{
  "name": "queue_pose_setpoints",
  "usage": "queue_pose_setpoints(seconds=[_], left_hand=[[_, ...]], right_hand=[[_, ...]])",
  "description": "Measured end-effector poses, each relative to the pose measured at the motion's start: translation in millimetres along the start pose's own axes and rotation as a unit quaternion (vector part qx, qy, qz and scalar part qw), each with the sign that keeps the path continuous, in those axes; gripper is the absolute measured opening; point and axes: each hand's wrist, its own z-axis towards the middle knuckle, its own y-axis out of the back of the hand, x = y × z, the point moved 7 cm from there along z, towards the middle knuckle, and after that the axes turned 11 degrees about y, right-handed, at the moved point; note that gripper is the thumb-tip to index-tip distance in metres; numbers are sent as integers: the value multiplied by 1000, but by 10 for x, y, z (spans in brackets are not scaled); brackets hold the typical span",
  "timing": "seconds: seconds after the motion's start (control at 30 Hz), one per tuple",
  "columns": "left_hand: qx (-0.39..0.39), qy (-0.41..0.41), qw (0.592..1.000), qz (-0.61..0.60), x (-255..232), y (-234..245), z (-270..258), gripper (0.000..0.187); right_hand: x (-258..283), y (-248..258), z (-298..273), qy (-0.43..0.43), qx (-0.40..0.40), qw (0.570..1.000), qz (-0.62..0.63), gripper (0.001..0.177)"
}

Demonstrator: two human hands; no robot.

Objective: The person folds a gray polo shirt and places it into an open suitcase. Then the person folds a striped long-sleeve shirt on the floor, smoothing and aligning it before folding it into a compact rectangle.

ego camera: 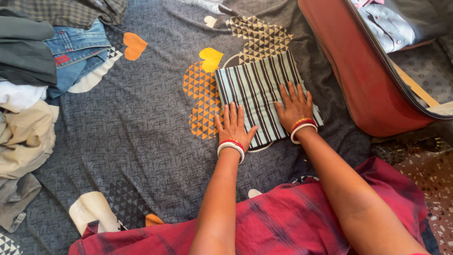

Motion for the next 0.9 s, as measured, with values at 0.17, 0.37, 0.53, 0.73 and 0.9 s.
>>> queue_pose_setpoints(seconds=[0.17, 0.37, 0.53, 0.73, 0.9], left_hand=[[45, 3, 999, -19, 14, -30, 18, 93], [62, 8, 997, -50, 39, -87, 92, 96], [-48, 29, 992, -116, 184, -54, 30, 101], [-10, 75, 987, -139, 292, -97, -56, 104], [-16, 96, 979, -179, 310, 120, -115, 106]], right_hand=[[70, 54, 68, -2, 7, 999, -39, 62], [744, 329, 607, 152, -19, 988, -27, 45], [1732, 343, 1035, 369, 51, 927, -53, 34], [2177, 232, 1149, 447, 135, 846, -257, 36], [1895, 348, 1183, 404, 220, 818, -347, 25]])
